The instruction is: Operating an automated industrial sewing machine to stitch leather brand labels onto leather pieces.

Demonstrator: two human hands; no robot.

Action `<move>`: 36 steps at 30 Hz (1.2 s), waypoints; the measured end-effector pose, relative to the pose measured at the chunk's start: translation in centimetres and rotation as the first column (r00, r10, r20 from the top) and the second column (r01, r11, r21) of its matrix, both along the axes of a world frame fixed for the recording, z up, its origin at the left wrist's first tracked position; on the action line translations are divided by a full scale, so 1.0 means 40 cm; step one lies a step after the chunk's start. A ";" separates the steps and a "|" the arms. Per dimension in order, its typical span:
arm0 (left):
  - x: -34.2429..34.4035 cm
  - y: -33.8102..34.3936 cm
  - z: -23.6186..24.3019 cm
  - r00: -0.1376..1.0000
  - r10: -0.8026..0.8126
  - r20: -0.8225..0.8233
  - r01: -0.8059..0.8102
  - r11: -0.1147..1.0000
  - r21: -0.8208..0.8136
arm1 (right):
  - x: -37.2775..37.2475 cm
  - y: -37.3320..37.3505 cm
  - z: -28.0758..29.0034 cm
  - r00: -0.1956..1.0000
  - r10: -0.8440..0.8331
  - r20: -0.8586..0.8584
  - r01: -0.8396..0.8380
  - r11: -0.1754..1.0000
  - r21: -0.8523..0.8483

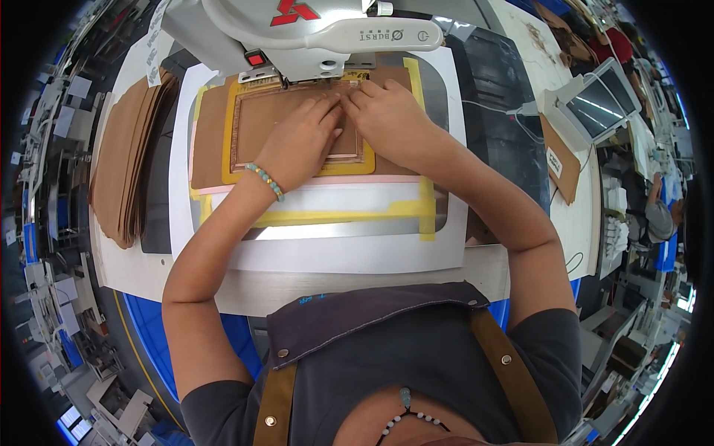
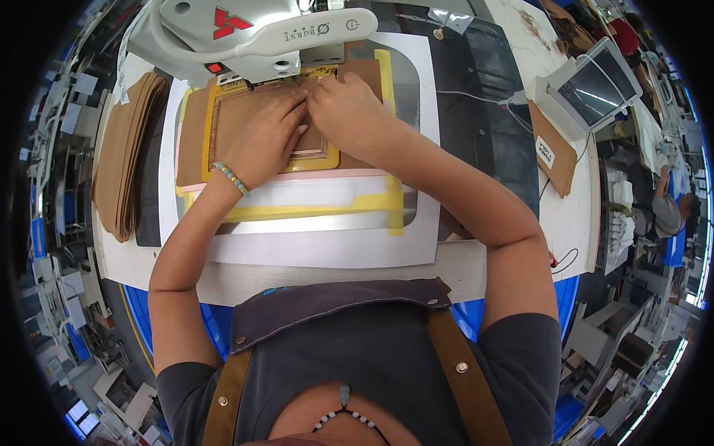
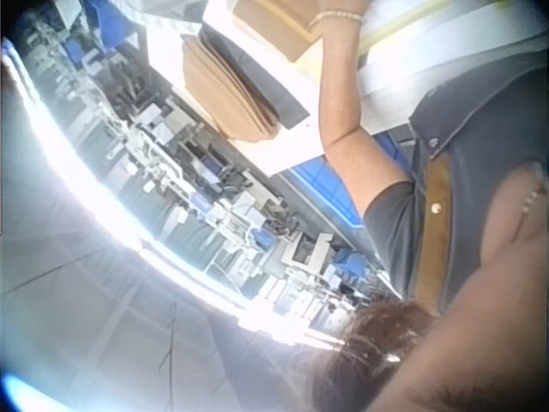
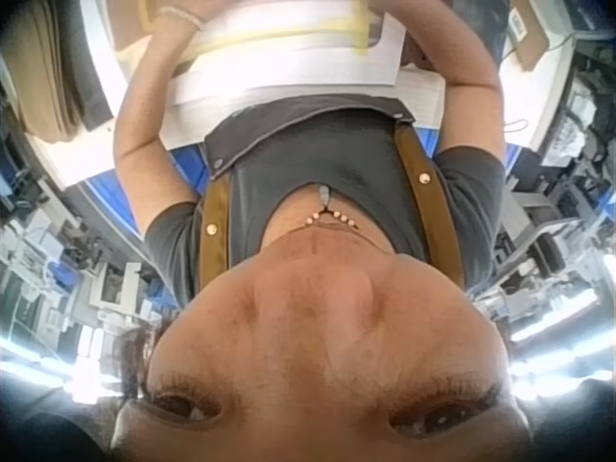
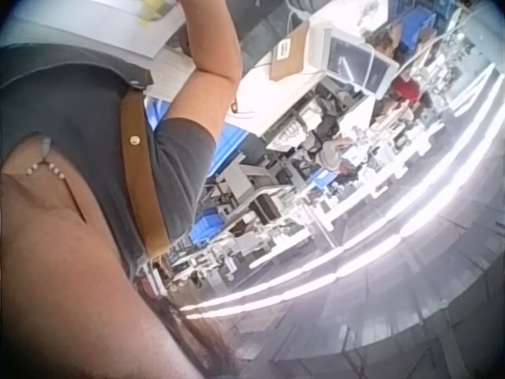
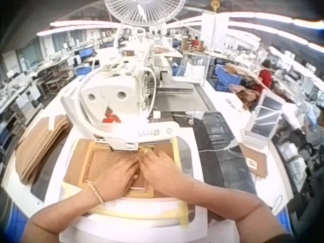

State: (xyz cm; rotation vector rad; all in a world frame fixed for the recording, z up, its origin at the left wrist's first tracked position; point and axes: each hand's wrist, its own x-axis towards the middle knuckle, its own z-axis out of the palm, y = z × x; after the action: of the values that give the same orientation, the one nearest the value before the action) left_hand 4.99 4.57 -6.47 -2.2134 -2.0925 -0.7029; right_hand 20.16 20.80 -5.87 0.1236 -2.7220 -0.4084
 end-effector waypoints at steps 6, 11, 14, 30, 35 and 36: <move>-0.032 -0.012 -0.002 0.997 0.024 -0.068 -0.026 1.000 -0.017 | -0.026 -0.027 0.006 1.000 0.011 -0.021 -0.011 1.000 0.014; -0.059 -0.030 0.008 0.992 0.001 -0.124 -0.003 1.000 -0.021 | 0.016 -0.033 0.037 0.987 0.028 0.158 0.003 0.980 -0.197; -0.084 -0.076 0.036 0.999 0.001 -0.043 -0.003 0.998 -0.056 | 0.063 -0.017 0.058 0.977 0.048 0.206 0.021 0.947 -0.320; -0.103 -0.150 0.059 0.983 -0.180 0.028 0.181 0.949 -0.257 | -0.012 -0.079 -0.033 0.978 0.129 0.166 -0.103 0.983 -0.152; -0.113 -0.147 0.069 0.982 -0.178 0.065 0.190 0.941 -0.280 | 0.004 -0.094 -0.047 0.990 0.105 0.093 -0.090 0.985 -0.150; -0.116 -0.146 0.066 0.981 -0.166 0.095 0.186 0.945 -0.270 | 0.003 -0.094 -0.049 0.988 0.113 0.102 -0.096 0.982 -0.161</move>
State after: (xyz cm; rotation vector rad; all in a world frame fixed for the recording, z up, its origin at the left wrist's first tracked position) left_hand 0.33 -1.27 -3.83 -2.5864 -2.1637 -0.5288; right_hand 20.28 17.04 -7.82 0.2526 -2.8283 -0.1627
